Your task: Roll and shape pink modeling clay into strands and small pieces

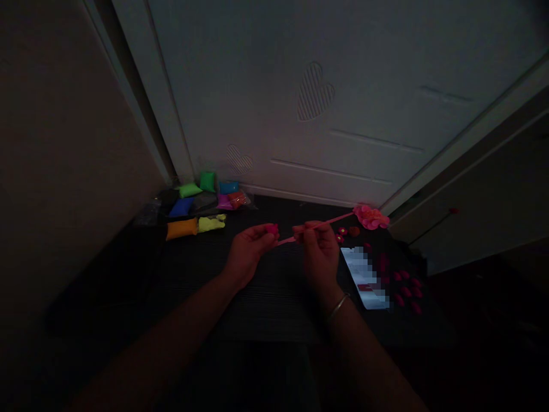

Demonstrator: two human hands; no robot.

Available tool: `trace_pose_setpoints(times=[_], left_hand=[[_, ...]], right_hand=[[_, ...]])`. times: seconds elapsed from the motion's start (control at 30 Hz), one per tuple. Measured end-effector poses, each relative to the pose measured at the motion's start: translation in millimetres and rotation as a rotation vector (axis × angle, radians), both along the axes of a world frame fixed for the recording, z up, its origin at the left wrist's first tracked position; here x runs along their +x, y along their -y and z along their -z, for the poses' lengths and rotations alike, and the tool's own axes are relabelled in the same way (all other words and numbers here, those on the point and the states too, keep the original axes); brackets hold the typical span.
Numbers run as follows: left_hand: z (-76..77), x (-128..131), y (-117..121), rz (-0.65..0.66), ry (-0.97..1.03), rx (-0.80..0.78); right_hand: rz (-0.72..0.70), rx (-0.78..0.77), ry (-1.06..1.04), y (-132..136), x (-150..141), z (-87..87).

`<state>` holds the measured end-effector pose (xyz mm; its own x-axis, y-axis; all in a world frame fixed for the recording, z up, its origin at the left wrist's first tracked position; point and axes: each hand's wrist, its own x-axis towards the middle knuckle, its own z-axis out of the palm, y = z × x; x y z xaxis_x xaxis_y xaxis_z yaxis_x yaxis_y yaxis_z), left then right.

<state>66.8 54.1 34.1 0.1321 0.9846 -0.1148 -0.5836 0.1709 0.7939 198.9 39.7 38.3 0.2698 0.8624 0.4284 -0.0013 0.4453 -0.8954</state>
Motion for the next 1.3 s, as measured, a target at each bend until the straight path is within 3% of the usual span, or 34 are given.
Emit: trace_pose_setpoints(times=[0.13,0.27,0.97,1.3], left_hand=[[-1.2,1.2,1.9,-0.003,-0.016,0.015],[-1.5,1.6,3.0,0.015,-0.038,0.047],[1.9,1.1,2.5,0.013,-0.064,0.116],[1.6,1.6,3.4,0.023,-0.053,0.124]], right_hand=[[-0.014,-0.011,0.065,3.4,-2.0,0.8],[-0.038,0.073,0.131,5.7,-2.2,-0.3],[0.097,0.274,0.407,7.7,3.2,4.9],[0.086,0.374,0.451,4.8,4.1,6.4]])
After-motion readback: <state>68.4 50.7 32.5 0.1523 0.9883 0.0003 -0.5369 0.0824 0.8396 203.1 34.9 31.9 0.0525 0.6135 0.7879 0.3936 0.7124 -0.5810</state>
